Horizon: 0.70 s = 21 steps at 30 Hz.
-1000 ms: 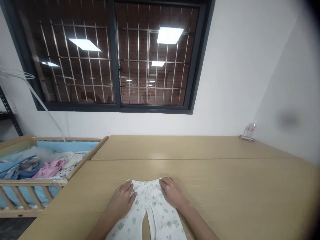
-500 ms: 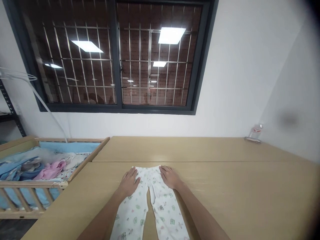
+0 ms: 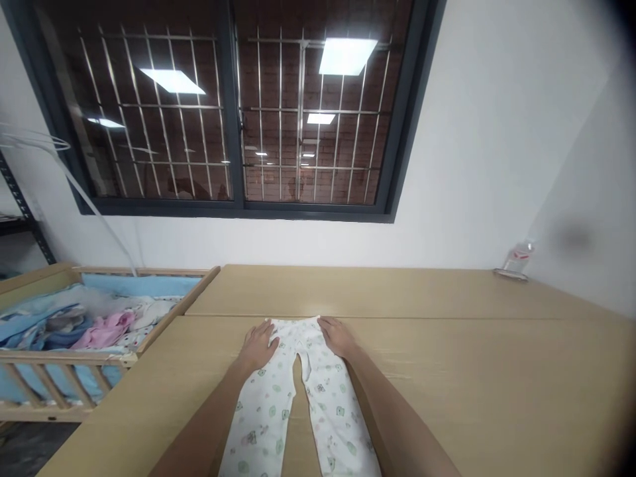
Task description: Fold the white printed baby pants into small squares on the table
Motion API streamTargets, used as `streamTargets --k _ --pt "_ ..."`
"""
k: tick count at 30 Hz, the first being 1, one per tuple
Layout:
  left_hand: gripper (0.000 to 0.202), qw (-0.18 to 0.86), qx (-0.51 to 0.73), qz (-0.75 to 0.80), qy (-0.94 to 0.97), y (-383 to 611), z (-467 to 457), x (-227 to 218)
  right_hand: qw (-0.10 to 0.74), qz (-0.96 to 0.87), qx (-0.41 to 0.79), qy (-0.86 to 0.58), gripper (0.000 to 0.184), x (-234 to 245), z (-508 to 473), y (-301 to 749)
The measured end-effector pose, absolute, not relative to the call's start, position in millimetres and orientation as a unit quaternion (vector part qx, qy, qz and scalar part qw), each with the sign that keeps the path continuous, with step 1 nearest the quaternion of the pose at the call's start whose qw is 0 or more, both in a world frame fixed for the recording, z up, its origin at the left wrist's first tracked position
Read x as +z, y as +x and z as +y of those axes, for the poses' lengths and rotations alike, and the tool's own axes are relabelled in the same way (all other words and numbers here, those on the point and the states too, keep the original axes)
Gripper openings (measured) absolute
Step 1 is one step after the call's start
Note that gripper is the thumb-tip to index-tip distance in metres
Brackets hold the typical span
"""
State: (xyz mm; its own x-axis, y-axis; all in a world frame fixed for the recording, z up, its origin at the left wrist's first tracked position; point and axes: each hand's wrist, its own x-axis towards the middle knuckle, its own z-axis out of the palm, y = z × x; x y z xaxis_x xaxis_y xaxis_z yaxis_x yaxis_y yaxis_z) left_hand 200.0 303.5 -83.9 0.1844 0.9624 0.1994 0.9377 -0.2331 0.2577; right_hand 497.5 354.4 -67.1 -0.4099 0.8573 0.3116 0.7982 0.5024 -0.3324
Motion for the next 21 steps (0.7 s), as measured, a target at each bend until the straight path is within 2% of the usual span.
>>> streamTargets --k 5,8,14,17,21 --pt "0.05 0.04 0.179 0.621 0.762 203.2 296.1 -63.8 0.39 -0.699 0.242 -0.548 0.038 -71.1 362.0 502.4" --pt "0.046 0.028 0.201 0.622 0.756 212.7 279.2 -38.4 0.444 -0.635 0.286 -0.564 0.034 -68.5 364.0 504.5" --pt "0.033 0.032 0.22 0.563 0.796 284.4 169.6 0.3 0.45 -0.608 0.314 -0.574 0.031 -61.2 374.1 501.5" --pt "0.027 0.085 0.223 0.517 0.822 340.4 113.4 -4.6 0.438 -0.605 0.327 -0.579 0.027 -56.6 378.7 497.1" --pt "0.031 0.25 0.101 0.518 0.812 394.0 90.0 -19.2 0.409 -0.612 0.336 -0.588 0.022 -50.1 378.6 488.4"
